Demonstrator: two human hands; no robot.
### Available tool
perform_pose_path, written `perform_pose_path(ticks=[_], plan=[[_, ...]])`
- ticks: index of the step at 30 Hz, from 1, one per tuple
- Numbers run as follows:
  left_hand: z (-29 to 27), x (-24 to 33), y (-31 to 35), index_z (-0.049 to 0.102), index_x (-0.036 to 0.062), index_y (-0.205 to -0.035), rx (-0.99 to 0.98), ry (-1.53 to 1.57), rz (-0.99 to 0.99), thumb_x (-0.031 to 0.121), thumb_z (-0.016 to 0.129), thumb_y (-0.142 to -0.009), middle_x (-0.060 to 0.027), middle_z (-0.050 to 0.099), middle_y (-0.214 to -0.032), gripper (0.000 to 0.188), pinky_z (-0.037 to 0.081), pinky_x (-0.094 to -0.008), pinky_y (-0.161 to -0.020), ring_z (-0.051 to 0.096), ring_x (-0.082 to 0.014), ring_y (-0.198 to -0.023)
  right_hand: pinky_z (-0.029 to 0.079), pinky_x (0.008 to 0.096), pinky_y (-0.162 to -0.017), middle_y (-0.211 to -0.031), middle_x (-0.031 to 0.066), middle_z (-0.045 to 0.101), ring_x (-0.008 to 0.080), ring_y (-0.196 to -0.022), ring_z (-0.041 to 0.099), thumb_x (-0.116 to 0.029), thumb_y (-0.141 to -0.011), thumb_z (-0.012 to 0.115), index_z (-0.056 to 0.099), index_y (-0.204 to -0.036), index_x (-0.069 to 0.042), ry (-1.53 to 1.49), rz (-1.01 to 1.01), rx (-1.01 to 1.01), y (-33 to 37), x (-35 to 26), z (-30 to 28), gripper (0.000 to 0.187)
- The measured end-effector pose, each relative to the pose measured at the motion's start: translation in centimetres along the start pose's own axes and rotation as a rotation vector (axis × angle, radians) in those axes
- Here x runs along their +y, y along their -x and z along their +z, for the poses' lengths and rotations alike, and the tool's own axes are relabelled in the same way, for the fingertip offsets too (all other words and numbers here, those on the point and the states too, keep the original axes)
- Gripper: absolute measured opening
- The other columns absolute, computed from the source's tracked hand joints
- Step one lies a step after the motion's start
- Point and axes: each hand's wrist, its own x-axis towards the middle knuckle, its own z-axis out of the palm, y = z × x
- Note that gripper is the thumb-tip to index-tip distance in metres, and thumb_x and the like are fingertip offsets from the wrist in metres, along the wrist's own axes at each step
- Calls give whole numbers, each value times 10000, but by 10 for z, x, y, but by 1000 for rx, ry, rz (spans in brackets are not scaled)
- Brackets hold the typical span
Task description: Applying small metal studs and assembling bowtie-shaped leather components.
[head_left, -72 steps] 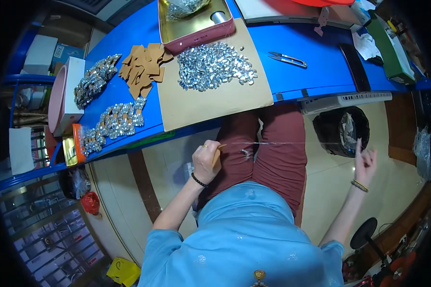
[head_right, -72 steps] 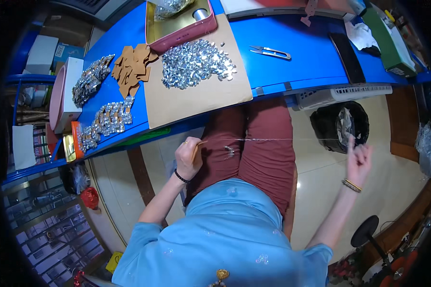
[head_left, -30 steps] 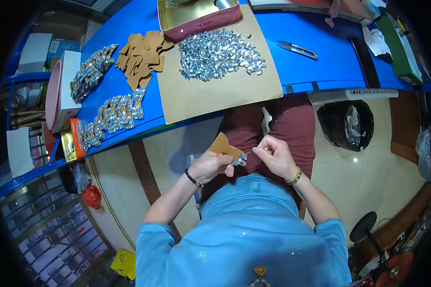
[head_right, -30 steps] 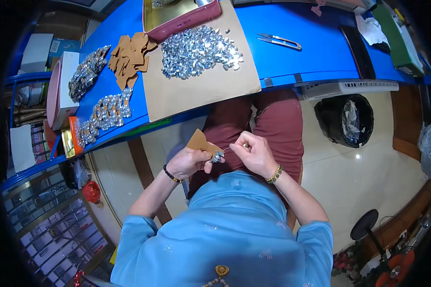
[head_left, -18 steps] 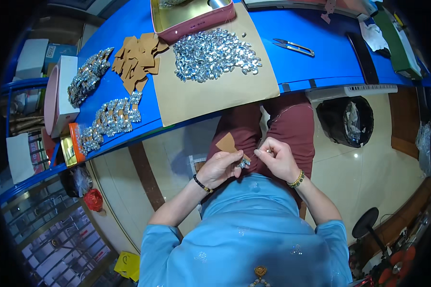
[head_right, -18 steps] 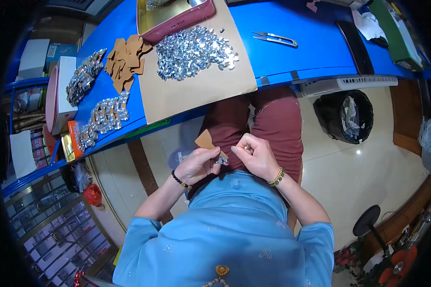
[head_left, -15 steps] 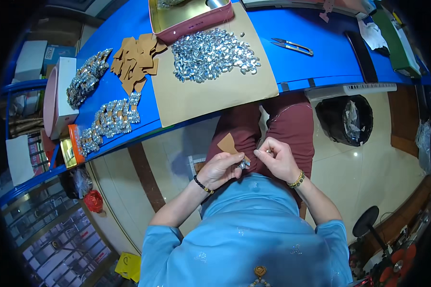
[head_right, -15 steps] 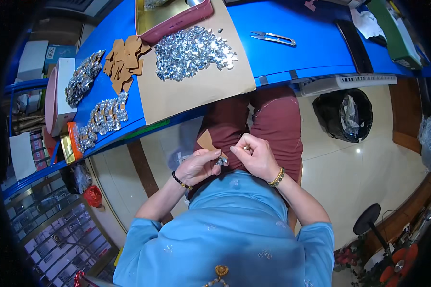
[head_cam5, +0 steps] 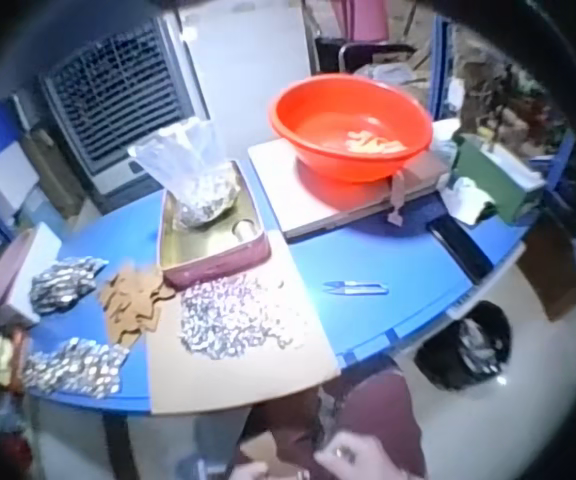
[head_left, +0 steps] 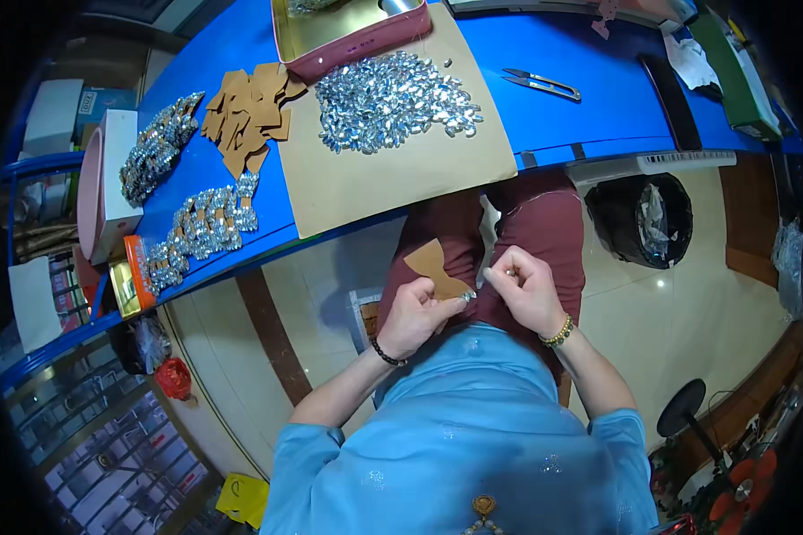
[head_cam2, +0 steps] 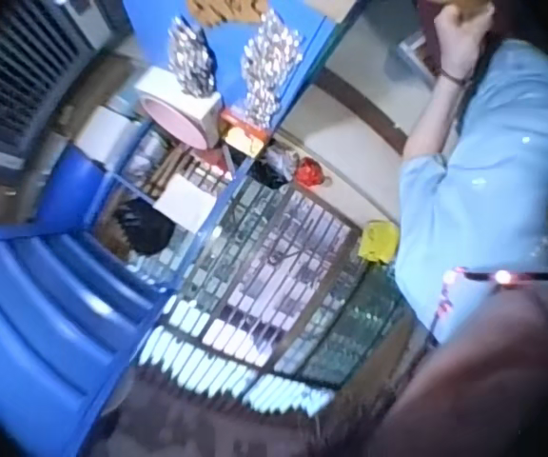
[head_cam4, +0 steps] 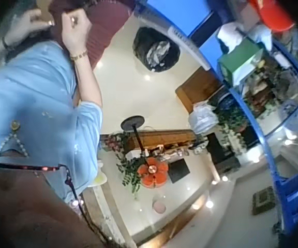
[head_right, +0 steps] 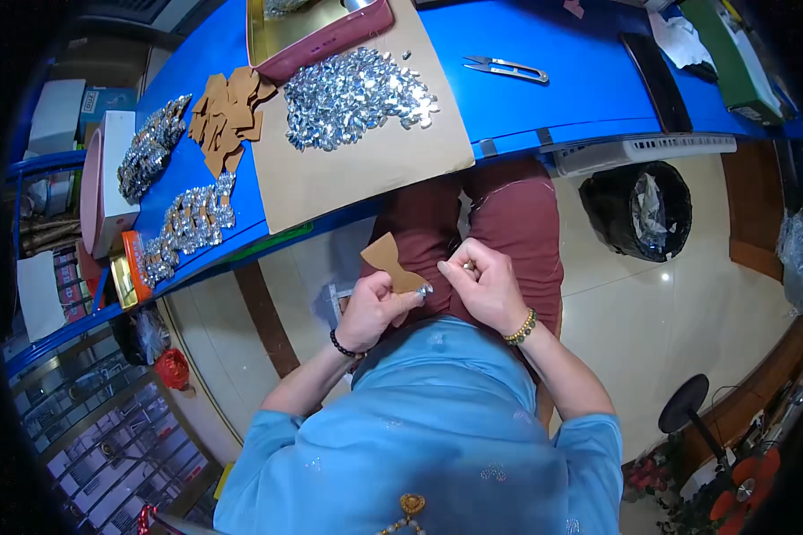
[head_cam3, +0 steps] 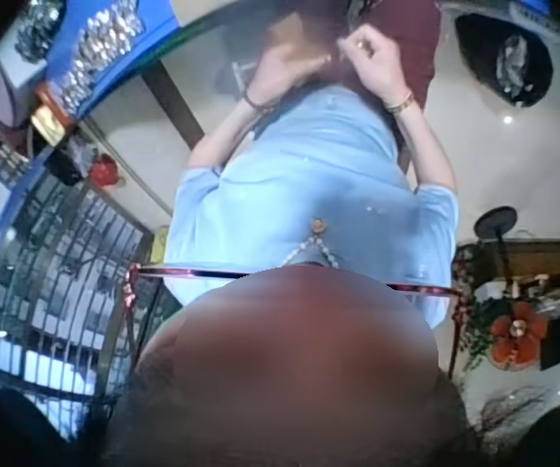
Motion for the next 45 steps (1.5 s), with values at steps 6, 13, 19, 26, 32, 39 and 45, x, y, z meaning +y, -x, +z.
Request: perform_pose_path(ticks=[6,13,19,26,32,39,45], plan=[[8,-2,1,513,15,-767,144,-313,168,70,642,-811,15,526,-613,146,349,-193,-404,455,-28,-478,291,188,-482,-635,-68,435,3,-560,334,-74,-795,644,551,-757,-37,12,99,57,-3,-17,-5,108],[12,3,2,508,13,-789,88,-214,161,69,625,-823,-3,543,-631,135,363,-192,-412,487,-34,-497,299,191,-474,-627,-71,467,0,-559,358,-94,-787,661,579,-793,-36,49,103,-286,-4,-13,-3,101],[-3,7,-2,518,-9,-926,-170,-99,72,78,549,-872,-68,599,-775,107,444,-203,-559,540,-84,-567,300,181,-468,-602,-75,471,-5,-551,357,-136,-807,660,558,-766,-42,11,157,-329,-2,-7,-4,145],[-13,15,-1,515,0,-968,-264,46,10,67,493,-894,-100,617,-865,103,478,-233,-665,618,-135,-685,342,166,-453,-609,-51,527,-2,-536,449,-165,-835,640,546,-749,-58,-204,324,-339,-3,-9,-9,166],[-16,14,-2,508,4,-968,-301,178,-27,54,504,-884,-103,622,-869,98,492,-239,-673,645,-157,-765,344,160,-413,-608,-25,545,16,-480,473,-175,-857,612,526,-757,-69,-302,398,-366,-4,-5,-5,169],[-9,13,-14,516,-8,-958,-207,-160,80,68,582,-849,-91,627,-818,148,482,-211,-575,612,-113,-651,339,157,-416,-609,-22,545,11,-485,470,-148,-856,603,533,-766,-61,-328,440,-420,-6,-7,1,143],[-9,16,-11,545,-14,-907,-142,-113,26,87,600,-844,-72,619,-779,131,463,-206,-528,576,-95,-584,332,162,-435,-619,-39,528,-2,-515,443,-149,-846,613,543,-763,-64,-195,281,-272,-6,-11,-17,138]])
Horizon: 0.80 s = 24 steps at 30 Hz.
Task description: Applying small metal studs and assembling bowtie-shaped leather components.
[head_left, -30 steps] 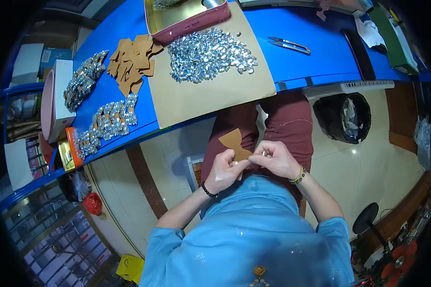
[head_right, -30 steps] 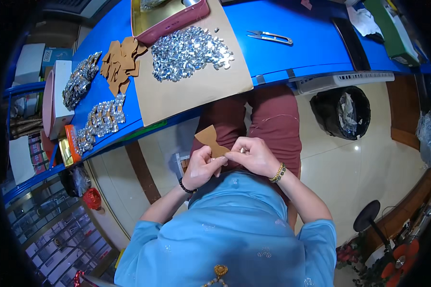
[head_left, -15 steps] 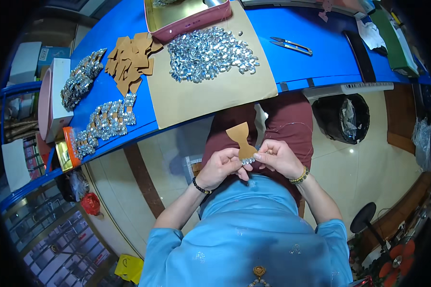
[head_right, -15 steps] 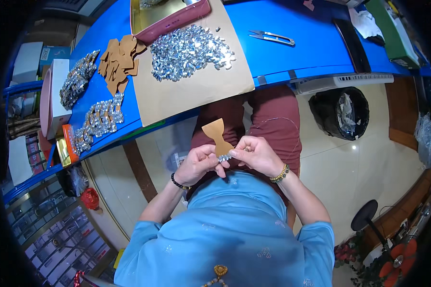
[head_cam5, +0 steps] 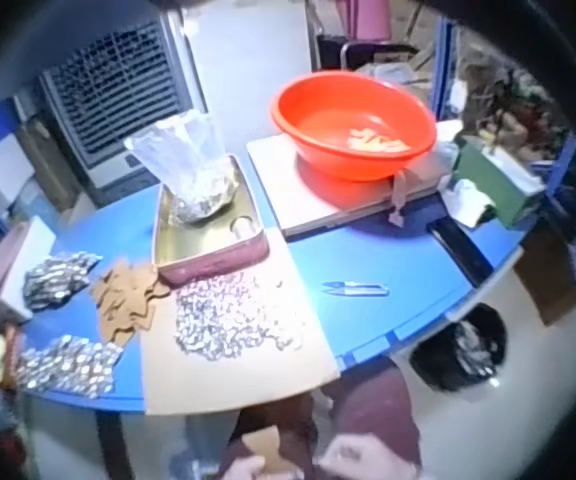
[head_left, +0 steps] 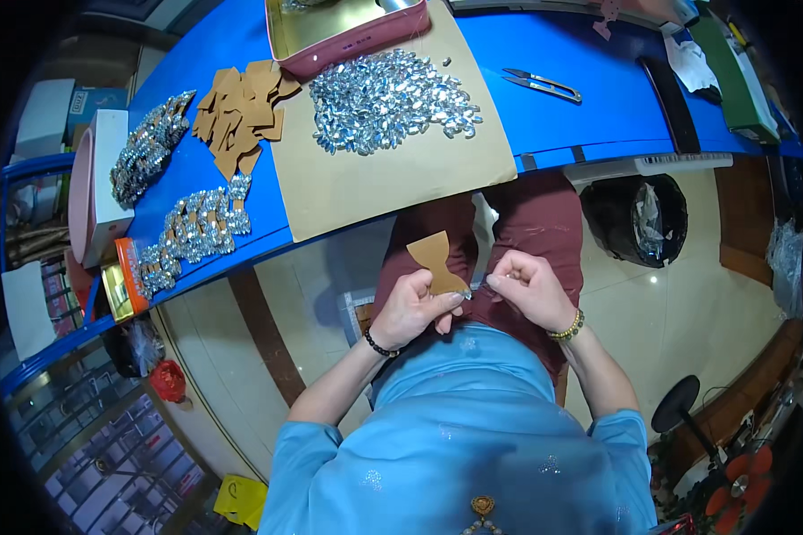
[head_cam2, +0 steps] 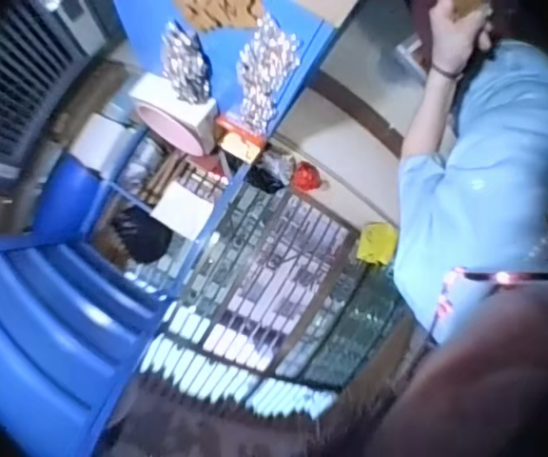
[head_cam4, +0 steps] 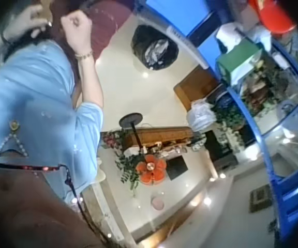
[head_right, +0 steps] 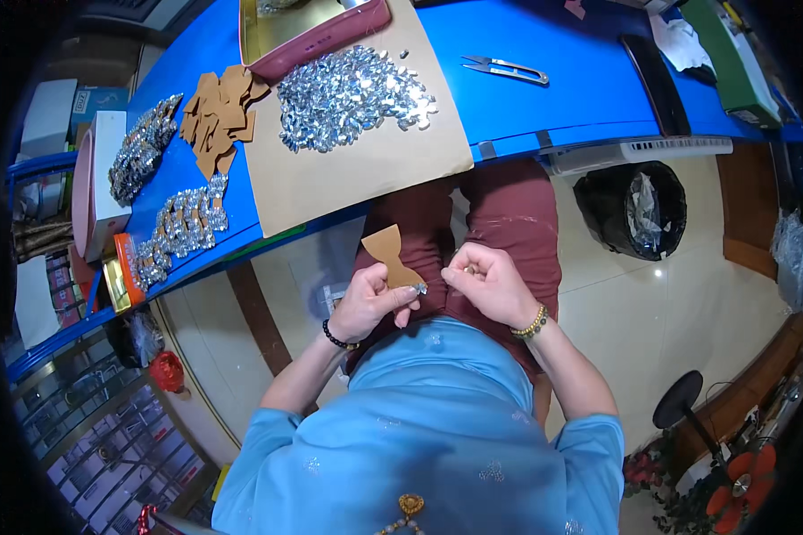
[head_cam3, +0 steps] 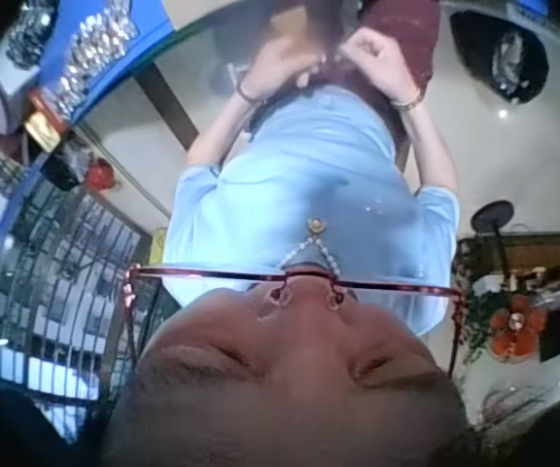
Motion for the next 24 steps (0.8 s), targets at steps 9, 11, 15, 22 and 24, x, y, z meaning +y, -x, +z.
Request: perform_pose_path(ticks=[9,11,15,22,24], plan=[[1,1,7,568,-23,-879,-70,212,43,68,571,-850,-126,590,-951,96,474,-233,-617,584,-120,-671,302,170,-438,-610,-52,497,-10,-510,386,-110,-846,596,534,-758,-56,71,-70,112,-3,23,9,121],[5,2,7,570,-25,-885,-104,337,111,66,565,-851,-135,580,-997,98,479,-244,-645,588,-128,-700,311,169,-439,-615,-49,498,-9,-511,392,-106,-848,592,533,-773,-55,4,8,74,-2,25,15,108],[11,4,7,574,-22,-910,-101,351,182,74,551,-854,-123,536,-1084,114,473,-276,-703,581,-144,-753,346,174,-443,-644,-36,513,5,-503,428,-100,-853,582,527,-836,-54,-494,152,-92,1,29,25,74],[-6,8,7,559,-28,-906,86,-776,951,72,611,-797,-145,601,-872,157,495,-292,-640,607,-236,-714,386,195,-439,-716,32,596,55,-529,519,-96,-880,520,516,-872,-30,1,-96,195,-4,4,-3,67],[-9,11,8,557,-31,-904,77,-817,1002,67,625,-774,-145,601,-845,176,501,-298,-621,611,-250,-707,402,212,-443,-695,39,599,73,-524,538,-91,-866,531,522,-858,-28,152,-191,146,3,-11,0,65]])
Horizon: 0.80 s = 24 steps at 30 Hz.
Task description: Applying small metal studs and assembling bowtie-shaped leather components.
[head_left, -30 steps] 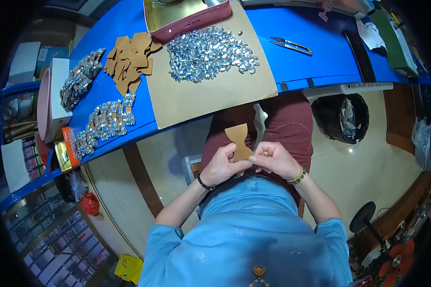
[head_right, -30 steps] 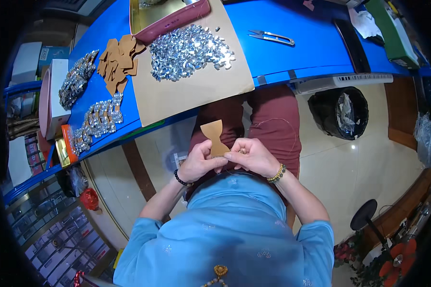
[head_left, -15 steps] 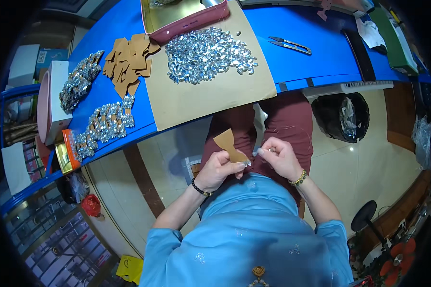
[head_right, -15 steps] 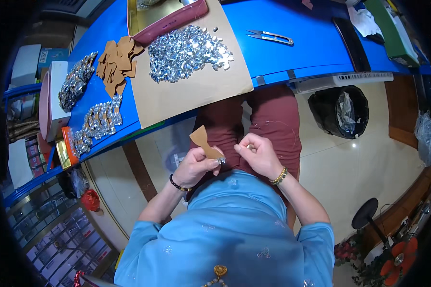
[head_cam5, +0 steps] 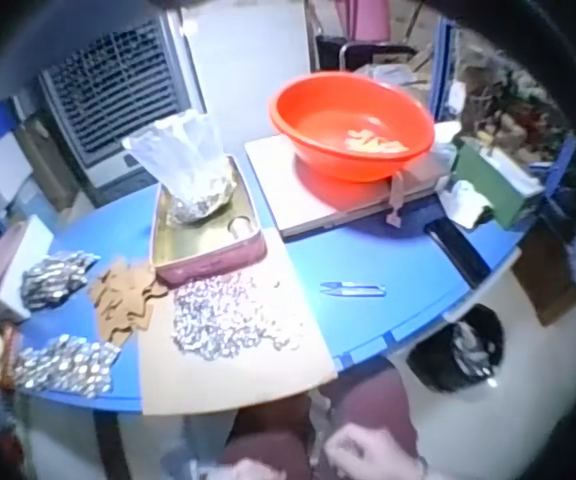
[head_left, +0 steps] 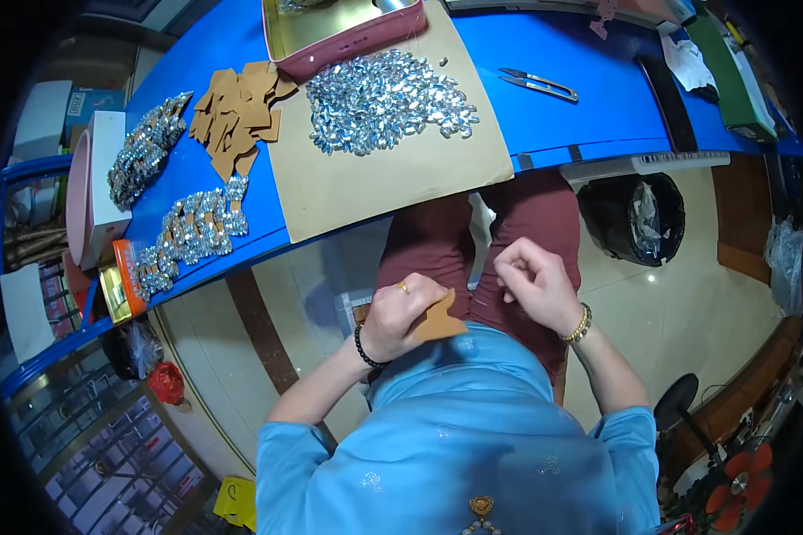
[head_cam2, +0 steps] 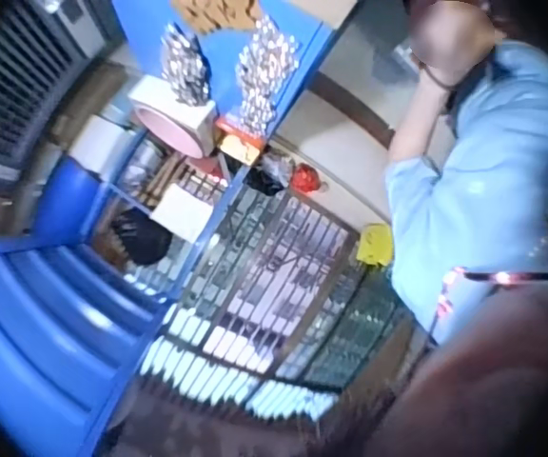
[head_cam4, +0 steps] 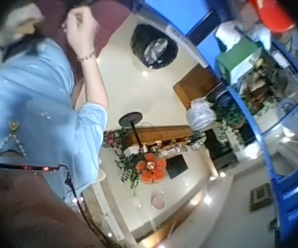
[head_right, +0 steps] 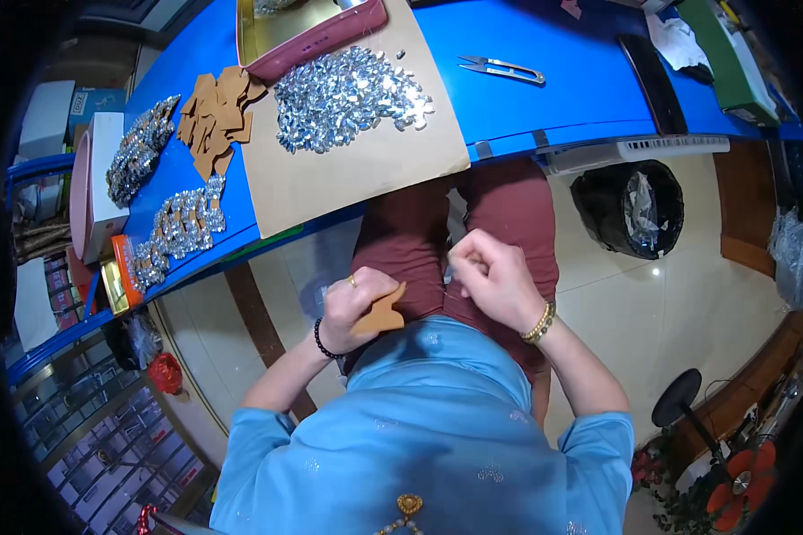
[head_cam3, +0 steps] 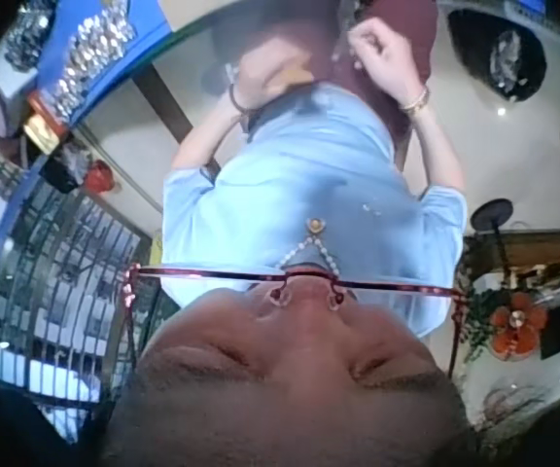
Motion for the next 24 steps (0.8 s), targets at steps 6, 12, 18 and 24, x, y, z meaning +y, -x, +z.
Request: perform_pose_path(ticks=[6,12,18,24], plan=[[1,0,-1,559,-8,-898,-20,-167,188,11,645,-628,-118,590,-824,285,514,-312,-540,620,-249,-671,460,286,-465,-605,88,593,186,-508,604,-82,-794,591,555,-785,-29,547,-417,-255,2,-23,8,65],[2,-7,5,568,-14,-878,-57,-203,218,23,648,-613,-121,591,-840,279,514,-310,-532,621,-248,-681,463,324,-470,-624,109,595,247,-526,597,-93,-772,611,588,-812,-45,634,-464,-306,0,-29,8,66],[4,-10,5,570,-26,-855,-69,-194,250,23,643,-612,-138,590,-842,258,521,-312,-539,621,-262,-690,467,343,-499,-660,103,604,252,-577,603,-100,-742,629,610,-832,-46,735,-517,-338,0,-27,9,108],[1,-10,4,571,-13,-853,-96,-175,259,14,708,-592,-161,599,-850,295,534,-322,-536,627,-282,-668,472,348,-521,-669,98,605,253,-596,602,-97,-730,628,608,-824,-38,752,-519,-349,0,-26,11,112]])
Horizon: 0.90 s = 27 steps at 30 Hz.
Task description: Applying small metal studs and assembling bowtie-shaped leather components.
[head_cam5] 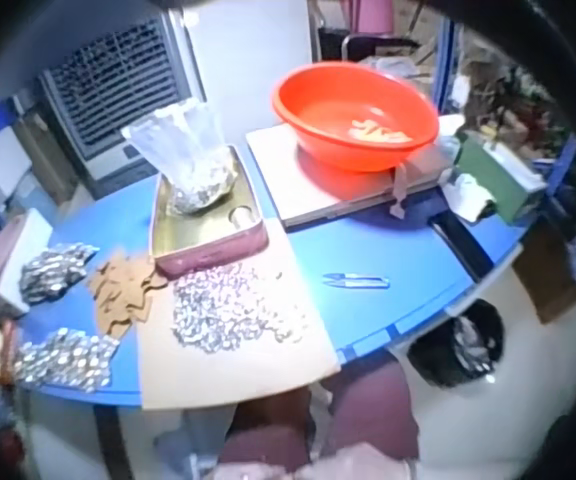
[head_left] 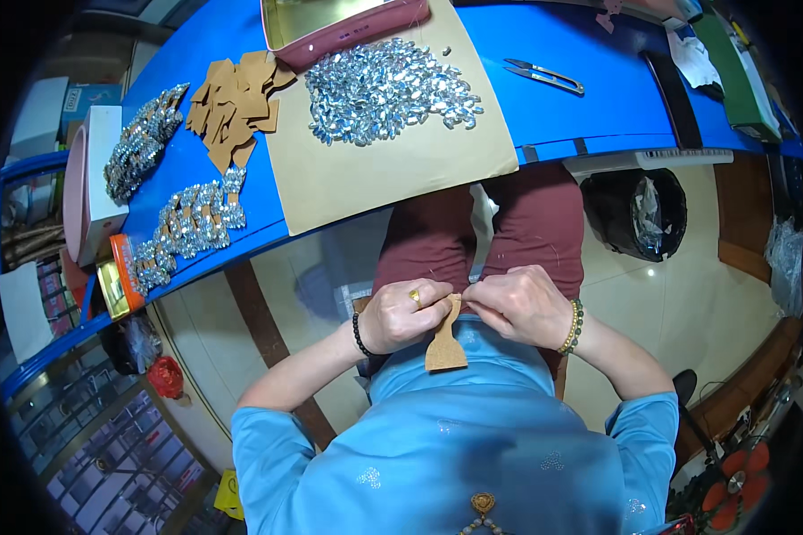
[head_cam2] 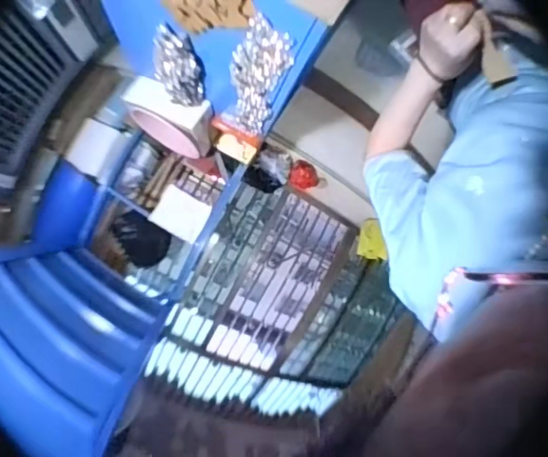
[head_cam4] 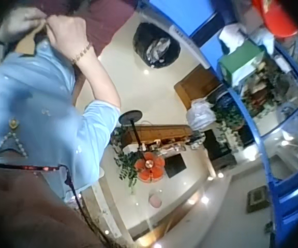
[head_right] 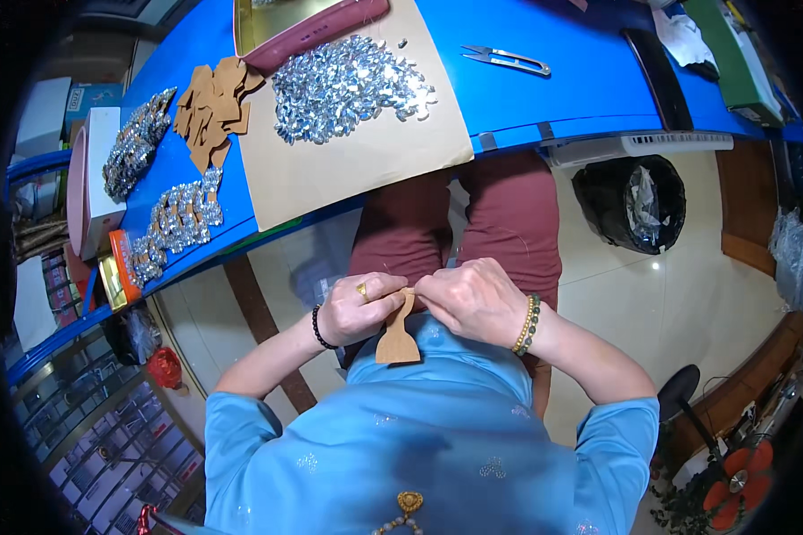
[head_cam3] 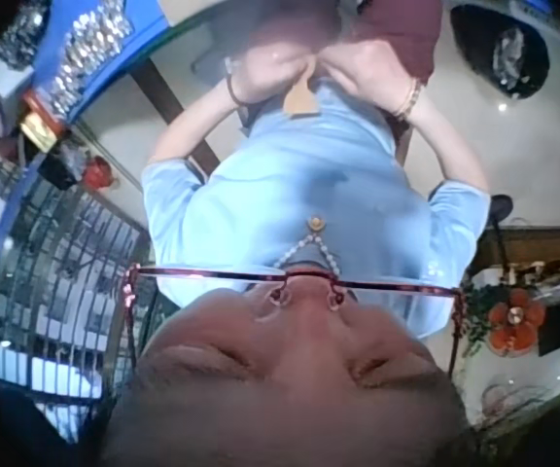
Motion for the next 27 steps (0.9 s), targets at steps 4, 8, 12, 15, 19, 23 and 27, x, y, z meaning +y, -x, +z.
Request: perform_pose_path(ticks=[4,8,12,15,19,23,27], plan=[[-2,-1,-1,571,-20,-849,-23,11,8,4,699,-590,-171,599,-856,290,537,-325,-544,627,-289,-676,472,347,-522,-667,97,605,255,-589,600,-97,-728,627,609,-822,-42,8,-12,1,1,1,0,110],[-1,-1,0,571,-26,-850,-46,17,7,-4,691,-584,-176,599,-860,292,538,-327,-553,627,-292,-688,470,346,-520,-664,96,604,256,-583,597,-99,-724,628,609,-819,-46,26,-13,-5,2,1,0,110],[-1,0,0,571,-29,-855,-62,27,4,-5,689,-577,-177,598,-863,303,540,-327,-561,626,-291,-695,467,348,-517,-652,95,597,259,-574,591,-96,-719,628,607,-817,-49,28,-21,-10,2,2,1,111],[-2,0,-2,571,-32,-856,-70,25,13,-4,687,-574,-177,599,-865,306,540,-325,-563,626,-291,-696,465,351,-516,-643,94,590,261,-569,587,-93,-714,628,606,-817,-50,26,-26,-10,2,2,0,113],[-1,0,-2,572,-33,-858,-67,33,12,-2,687,-570,-176,598,-867,312,539,-323,-561,625,-290,-692,463,356,-515,-632,94,583,264,-566,585,-89,-711,627,605,-818,-53,25,-34,-17,2,2,-1,115],[-1,0,-2,572,-31,-858,-69,33,15,-4,685,-572,-176,599,-867,309,537,-323,-556,625,-289,-691,463,358,-515,-629,91,583,263,-566,586,-91,-711,629,607,-808,-55,39,-25,-38,1,4,-2,106],[-1,0,-2,572,-31,-862,-73,35,16,-3,683,-577,-176,599,-869,307,538,-322,-556,626,-291,-691,453,389,-503,-614,105,564,291,-571,572,-89,-718,599,530,-704,-45,-47,-5,21,0,3,-5,83]])
